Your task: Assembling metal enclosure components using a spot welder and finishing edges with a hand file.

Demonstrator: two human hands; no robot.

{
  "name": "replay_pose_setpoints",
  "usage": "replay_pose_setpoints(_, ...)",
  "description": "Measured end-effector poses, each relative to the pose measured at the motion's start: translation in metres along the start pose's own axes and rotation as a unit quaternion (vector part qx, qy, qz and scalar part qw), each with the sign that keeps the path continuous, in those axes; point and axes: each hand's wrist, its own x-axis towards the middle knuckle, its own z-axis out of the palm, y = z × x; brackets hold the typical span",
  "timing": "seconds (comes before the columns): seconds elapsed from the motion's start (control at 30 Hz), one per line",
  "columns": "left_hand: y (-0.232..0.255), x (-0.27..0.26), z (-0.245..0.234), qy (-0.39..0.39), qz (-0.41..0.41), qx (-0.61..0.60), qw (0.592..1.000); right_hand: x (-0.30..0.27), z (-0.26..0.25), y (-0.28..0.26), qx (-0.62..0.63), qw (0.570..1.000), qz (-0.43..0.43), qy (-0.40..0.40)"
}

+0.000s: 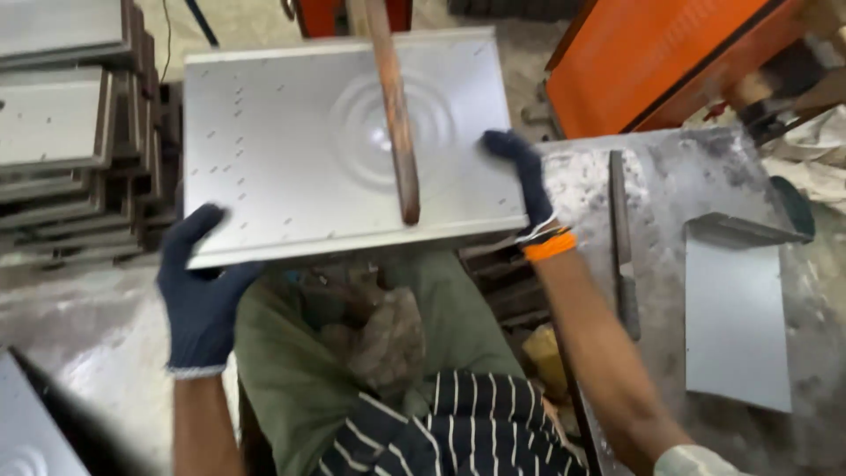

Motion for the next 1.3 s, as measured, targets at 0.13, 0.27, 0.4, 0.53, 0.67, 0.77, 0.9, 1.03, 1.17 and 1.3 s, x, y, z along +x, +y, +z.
replay_pose_setpoints(0.13, -0.024, -0.01, -0.018, -0.001, 0.037, -0.019, 0.999, -0.009, 0.022, 0.006, 0.052, 0.988, 0.072, -0.125)
replay_pose_setpoints(0.27, -0.019, -0.005, -0.019, 0.025, 0.046, 0.038, 0.998, -0.017, 0.05, -0.004, 0.011, 0.983, 0.058, -0.176)
replay_pose_setpoints(0.4, -0.012, -0.003, -0.03, 0.017, 0.009, 0.007, 1.0, -0.013, 0.045, 0.025, -0.004, 0.989, 0.027, -0.148)
replay_pose_setpoints(0.53, -0.027, -0.009, -0.048, 0.036, -0.027, -0.001, 0.999, 0.007, 0.035, 0.037, -0.012, 0.99, 0.003, -0.141)
replay_pose_setpoints(0.67, -0.028, -0.01, -0.051, 0.035, 0.02, -0.002, 0.999, 0.01, 0.041, 0.037, 0.007, 0.982, 0.019, -0.186)
replay_pose_setpoints(0.77, -0.028, -0.008, -0.054, 0.043, 0.004, -0.003, 0.999, 0.008, 0.047, 0.039, 0.01, 0.981, 0.018, -0.192)
replay_pose_setpoints(0.9, -0.033, -0.01, -0.061, 0.036, -0.004, 0.0, 0.999, -0.008, 0.059, 0.044, 0.013, 0.982, -0.012, -0.186)
replay_pose_setpoints(1.03, -0.027, -0.009, -0.059, 0.045, 0.024, -0.022, 0.998, 0.016, 0.04, 0.055, -0.065, 0.986, -0.018, -0.15)
replay_pose_setpoints(1.17, -0.037, -0.003, -0.069, 0.059, -0.039, -0.048, 0.996, 0.058, 0.011, 0.086, -0.115, 0.969, -0.109, -0.187)
replay_pose_setpoints(1.3, -0.036, -0.002, -0.081, 0.058, 0.02, -0.085, 0.994, 0.072, 0.011, 0.103, -0.211, 0.937, -0.202, -0.192)
